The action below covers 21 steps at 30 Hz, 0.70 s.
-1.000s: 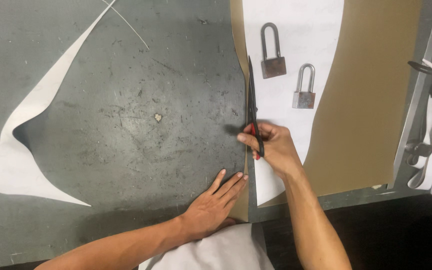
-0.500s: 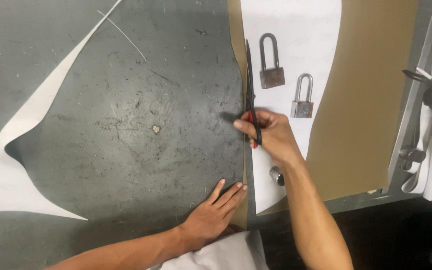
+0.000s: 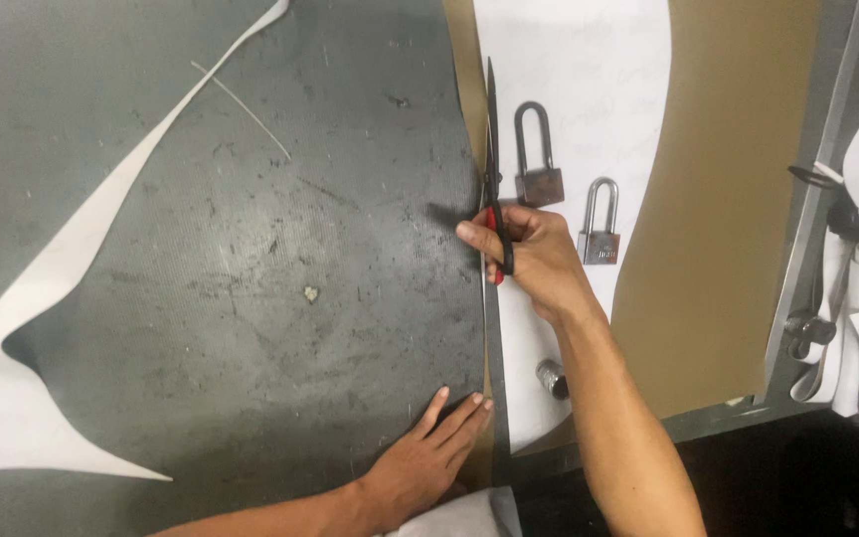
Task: The person uses shears to cut a white paper template from a larger sheet of brown paper. They reposition the template and cut around its edges, then place newspaper and additional paper pieces on the work surface.
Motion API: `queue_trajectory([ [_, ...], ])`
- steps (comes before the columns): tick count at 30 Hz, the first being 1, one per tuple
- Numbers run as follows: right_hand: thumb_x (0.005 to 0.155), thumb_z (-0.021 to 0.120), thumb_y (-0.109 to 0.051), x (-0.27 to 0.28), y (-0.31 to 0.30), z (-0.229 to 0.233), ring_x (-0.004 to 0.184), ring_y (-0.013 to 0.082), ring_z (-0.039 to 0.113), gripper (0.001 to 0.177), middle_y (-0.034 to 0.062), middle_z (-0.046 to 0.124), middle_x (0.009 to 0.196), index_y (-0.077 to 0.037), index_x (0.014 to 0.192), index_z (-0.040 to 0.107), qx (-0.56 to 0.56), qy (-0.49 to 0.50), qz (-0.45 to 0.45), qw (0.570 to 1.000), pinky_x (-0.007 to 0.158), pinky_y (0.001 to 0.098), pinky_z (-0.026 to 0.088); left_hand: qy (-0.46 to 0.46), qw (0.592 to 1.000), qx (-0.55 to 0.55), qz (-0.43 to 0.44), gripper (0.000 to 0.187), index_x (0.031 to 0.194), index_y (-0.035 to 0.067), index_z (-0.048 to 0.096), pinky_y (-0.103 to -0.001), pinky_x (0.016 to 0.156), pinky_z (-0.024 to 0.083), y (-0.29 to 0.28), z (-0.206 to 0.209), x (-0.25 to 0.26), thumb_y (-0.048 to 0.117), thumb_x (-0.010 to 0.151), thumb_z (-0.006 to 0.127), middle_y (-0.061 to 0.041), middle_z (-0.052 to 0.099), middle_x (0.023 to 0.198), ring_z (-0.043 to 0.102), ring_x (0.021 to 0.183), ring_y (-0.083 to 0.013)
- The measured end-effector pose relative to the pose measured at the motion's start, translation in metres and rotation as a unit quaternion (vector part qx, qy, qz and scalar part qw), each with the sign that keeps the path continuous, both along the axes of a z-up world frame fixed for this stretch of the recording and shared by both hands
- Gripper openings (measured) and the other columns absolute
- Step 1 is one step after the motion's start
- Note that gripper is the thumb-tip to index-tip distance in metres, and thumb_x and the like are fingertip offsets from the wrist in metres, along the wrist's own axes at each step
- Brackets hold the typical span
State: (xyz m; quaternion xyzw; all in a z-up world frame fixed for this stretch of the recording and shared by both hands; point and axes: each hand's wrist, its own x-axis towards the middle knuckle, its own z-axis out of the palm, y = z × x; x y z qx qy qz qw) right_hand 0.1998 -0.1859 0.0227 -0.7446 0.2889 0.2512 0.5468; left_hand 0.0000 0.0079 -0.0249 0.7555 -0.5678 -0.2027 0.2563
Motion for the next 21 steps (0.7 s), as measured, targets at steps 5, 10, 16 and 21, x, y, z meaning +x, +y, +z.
queue_trajectory([
  [5,0.077,0.087,-0.029,0.006,0.004,-0.002,0.048,0.0084,0.056,0.034,0.0043,0.066,0.065,0.0,0.09,0.075,-0.013,0.003,0.001,1.0,0.042,0.0216,0.046,-0.021,0.999,-0.026,0.031,0.076,0.138,-0.012,0.053,-0.062,0.122,0.014,-0.006,-0.013,-0.011,0.049,0.092,0.057,-0.025,0.031,0.163,0.018,0.156,-0.0384],
  [10,0.075,0.087,-0.028,0.024,0.003,-0.003,0.047,0.0077,0.056,0.033,0.0026,0.067,0.065,-0.002,0.091,0.075,-0.042,0.015,0.007,0.999,0.042,0.0208,0.047,-0.059,0.997,-0.029,0.048,0.065,0.137,-0.009,0.058,-0.062,0.122,0.014,-0.008,-0.026,-0.019,0.039,0.093,0.055,-0.024,0.032,0.162,0.021,0.154,-0.0378],
  [16,0.075,0.088,-0.029,0.043,0.002,-0.005,0.045,0.0084,0.055,0.034,0.0031,0.064,0.062,-0.001,0.089,0.075,-0.021,0.006,0.005,1.0,0.04,0.0207,0.045,-0.054,0.992,-0.079,0.087,0.045,0.125,-0.003,0.069,-0.061,0.125,0.014,-0.012,-0.041,-0.035,0.03,0.101,0.048,-0.022,0.034,0.164,0.023,0.157,-0.0361],
  [21,0.074,0.088,-0.03,0.048,0.004,-0.002,0.045,0.0085,0.056,0.035,0.0032,0.064,0.061,0.0,0.088,0.074,-0.02,0.007,0.006,1.0,0.04,0.021,0.046,-0.016,0.992,-0.087,0.095,0.043,0.113,-0.002,0.074,-0.06,0.126,0.014,-0.017,-0.054,-0.05,0.031,0.105,0.047,-0.022,0.035,0.165,0.025,0.157,-0.0345],
])
